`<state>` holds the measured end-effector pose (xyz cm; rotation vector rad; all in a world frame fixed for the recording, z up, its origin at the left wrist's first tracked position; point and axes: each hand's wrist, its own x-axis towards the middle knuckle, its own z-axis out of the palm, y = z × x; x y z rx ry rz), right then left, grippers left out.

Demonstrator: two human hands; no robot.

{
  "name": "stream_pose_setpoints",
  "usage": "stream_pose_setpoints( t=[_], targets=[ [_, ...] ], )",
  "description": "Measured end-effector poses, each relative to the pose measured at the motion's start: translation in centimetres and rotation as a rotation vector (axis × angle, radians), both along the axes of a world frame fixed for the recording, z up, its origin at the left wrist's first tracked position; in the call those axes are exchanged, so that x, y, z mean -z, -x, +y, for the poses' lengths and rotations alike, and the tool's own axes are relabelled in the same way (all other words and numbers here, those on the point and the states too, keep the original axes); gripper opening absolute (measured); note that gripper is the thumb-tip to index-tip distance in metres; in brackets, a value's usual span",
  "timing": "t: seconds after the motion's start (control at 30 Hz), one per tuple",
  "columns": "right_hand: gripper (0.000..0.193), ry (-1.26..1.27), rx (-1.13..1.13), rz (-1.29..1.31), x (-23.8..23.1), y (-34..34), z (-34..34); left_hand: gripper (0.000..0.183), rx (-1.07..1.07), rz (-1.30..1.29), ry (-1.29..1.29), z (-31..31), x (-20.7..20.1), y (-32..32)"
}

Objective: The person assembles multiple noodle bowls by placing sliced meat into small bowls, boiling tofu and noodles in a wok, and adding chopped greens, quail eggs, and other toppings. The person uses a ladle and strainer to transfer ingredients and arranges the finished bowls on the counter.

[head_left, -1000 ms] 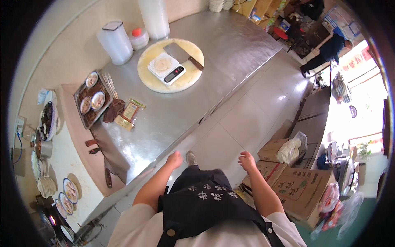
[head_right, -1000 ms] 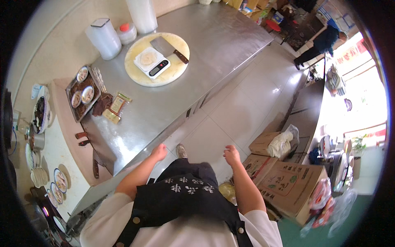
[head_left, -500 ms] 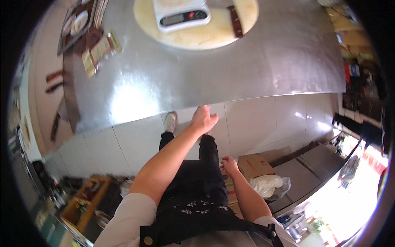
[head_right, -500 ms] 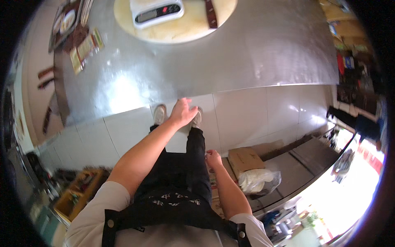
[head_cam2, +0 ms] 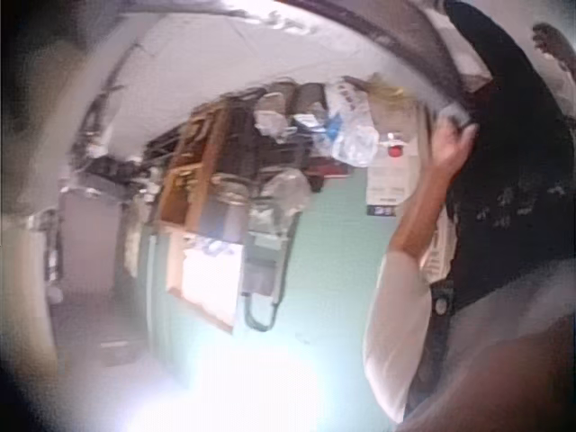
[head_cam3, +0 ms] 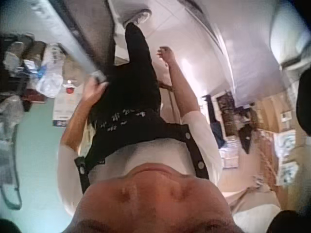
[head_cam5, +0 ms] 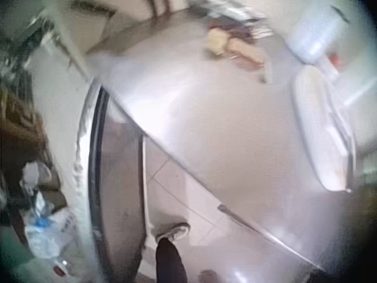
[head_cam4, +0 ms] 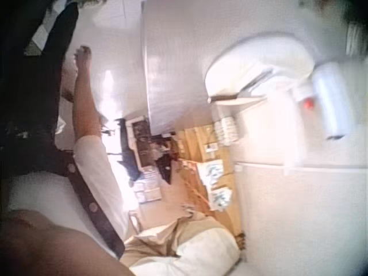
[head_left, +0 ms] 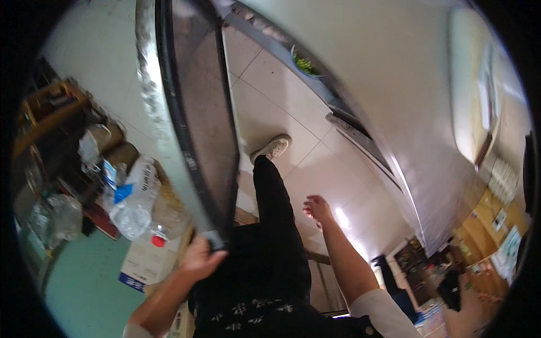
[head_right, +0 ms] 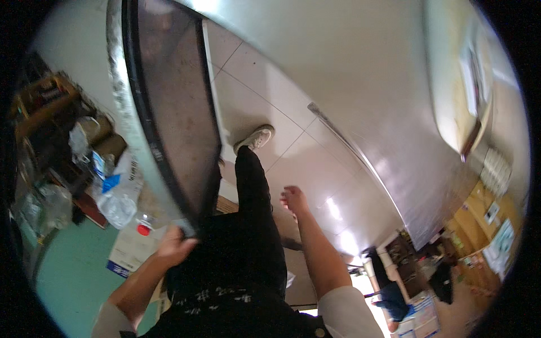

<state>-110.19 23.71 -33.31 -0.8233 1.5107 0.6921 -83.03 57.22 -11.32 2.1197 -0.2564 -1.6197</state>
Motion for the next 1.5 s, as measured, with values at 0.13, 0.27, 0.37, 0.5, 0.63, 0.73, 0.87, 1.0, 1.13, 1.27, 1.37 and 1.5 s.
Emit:
stream_pose_setpoints(
  t=[0.13,0.27,0.37,0.5,0.63,0.73,0.87,1.0,1.13,1.27,1.37,1.5],
  targets=[
    [0.026,0.108,0.013,-0.132,8.2,-9.6,-5.9,0.047,-1.211,-0.102,-0.133,15.0,2.5,0.0],
    [0.032,0.117,0.308,-0.341,16.0,-19.1,-12.0,0.068,-1.584,-0.501,-0.182,18.4,2.8,-4.6],
    [0.031,0.14,0.523,-0.51,21.3,-26.5,-15.5,0.061,-2.109,-0.712,-0.197,16.3,3.2,-6.5],
    [0.044,0.299,0.829,-0.482,27.2,-32.7,-19.6,0.029,-1.876,-0.351,-0.013,13.9,8.4,-1.7],
    [0.043,0.152,0.904,-0.697,31.1,-36.1,-22.0,0.023,-1.544,-0.284,-0.566,8.7,14.2,3.6],
    [0.046,0.243,0.913,-0.69,32.7,-37.6,-22.6,0.02,-1.296,-0.176,-0.282,1.9,16.7,2.9],
    [0.049,0.198,0.893,-0.723,32.3,-38.5,-23.1,0.015,-1.135,0.126,-0.011,-6.0,17.1,0.1],
    [0.049,0.206,0.803,-0.75,30.3,-39.3,-22.6,0.017,-0.945,0.156,0.105,-11.0,17.3,-2.0],
    [0.039,0.055,0.754,-0.921,26.5,-39.4,-19.5,0.022,-0.7,0.009,0.093,-14.9,20.3,-6.5],
    [0.044,0.07,0.718,-0.533,21.3,-37.6,-14.2,0.043,-1.015,0.11,0.241,-19.4,27.1,-12.5],
    [0.043,-0.007,0.583,-0.56,17.4,-35.2,-9.3,0.052,-1.075,0.201,0.29,-20.7,30.0,-15.9],
    [0.056,-0.253,0.588,-0.621,15.1,-33.5,-5.6,0.055,-1.098,0.333,0.252,-19.8,31.3,-17.1]
  ],
)
